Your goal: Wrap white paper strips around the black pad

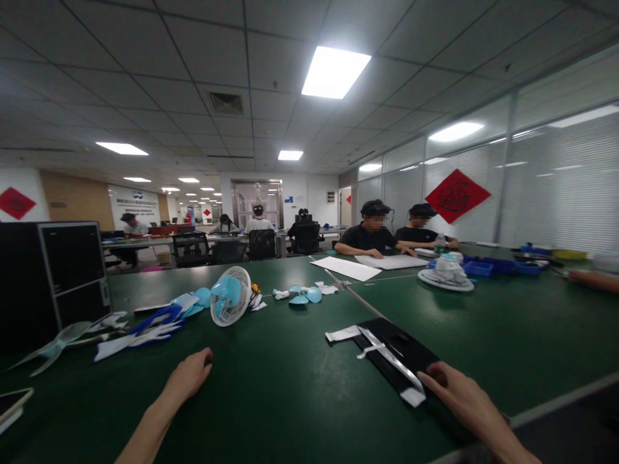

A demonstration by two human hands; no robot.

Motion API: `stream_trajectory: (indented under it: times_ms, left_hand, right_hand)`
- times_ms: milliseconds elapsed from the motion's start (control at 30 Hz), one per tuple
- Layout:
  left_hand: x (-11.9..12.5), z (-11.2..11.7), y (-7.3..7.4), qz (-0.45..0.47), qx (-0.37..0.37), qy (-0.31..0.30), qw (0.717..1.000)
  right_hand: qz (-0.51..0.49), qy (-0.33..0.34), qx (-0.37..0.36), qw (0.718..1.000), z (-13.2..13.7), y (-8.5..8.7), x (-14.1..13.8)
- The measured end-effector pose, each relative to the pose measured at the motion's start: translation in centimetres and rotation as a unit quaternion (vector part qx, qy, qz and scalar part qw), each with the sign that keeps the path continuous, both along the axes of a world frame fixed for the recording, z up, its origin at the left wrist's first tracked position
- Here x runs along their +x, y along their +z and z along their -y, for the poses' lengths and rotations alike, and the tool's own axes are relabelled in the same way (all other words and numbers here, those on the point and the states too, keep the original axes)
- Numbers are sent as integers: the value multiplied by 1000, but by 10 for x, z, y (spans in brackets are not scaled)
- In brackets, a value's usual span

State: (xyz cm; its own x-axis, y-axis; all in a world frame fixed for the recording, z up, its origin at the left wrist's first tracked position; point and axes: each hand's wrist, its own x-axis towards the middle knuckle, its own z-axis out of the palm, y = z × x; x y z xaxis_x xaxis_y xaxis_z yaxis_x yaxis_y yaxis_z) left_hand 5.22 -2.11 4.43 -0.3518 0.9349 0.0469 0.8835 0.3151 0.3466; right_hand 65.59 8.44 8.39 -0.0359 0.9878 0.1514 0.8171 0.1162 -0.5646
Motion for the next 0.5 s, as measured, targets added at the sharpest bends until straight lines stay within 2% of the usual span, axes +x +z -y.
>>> stream_trajectory:
  times_ms: [200, 367, 500]
  left_hand:
    - [-3, -1, -2, -2, -1, -6, 1000]
    - [3, 0, 3, -9, -9, -3, 1000]
    - [8, 2, 7, -18, -14, 3, 1000]
  right_hand:
    - [-29, 23, 12, 999, 5, -8, -7]
    - [-73, 45, 1, 996, 1, -12, -7]
    - [-93, 36, -22, 995, -1, -17, -8]
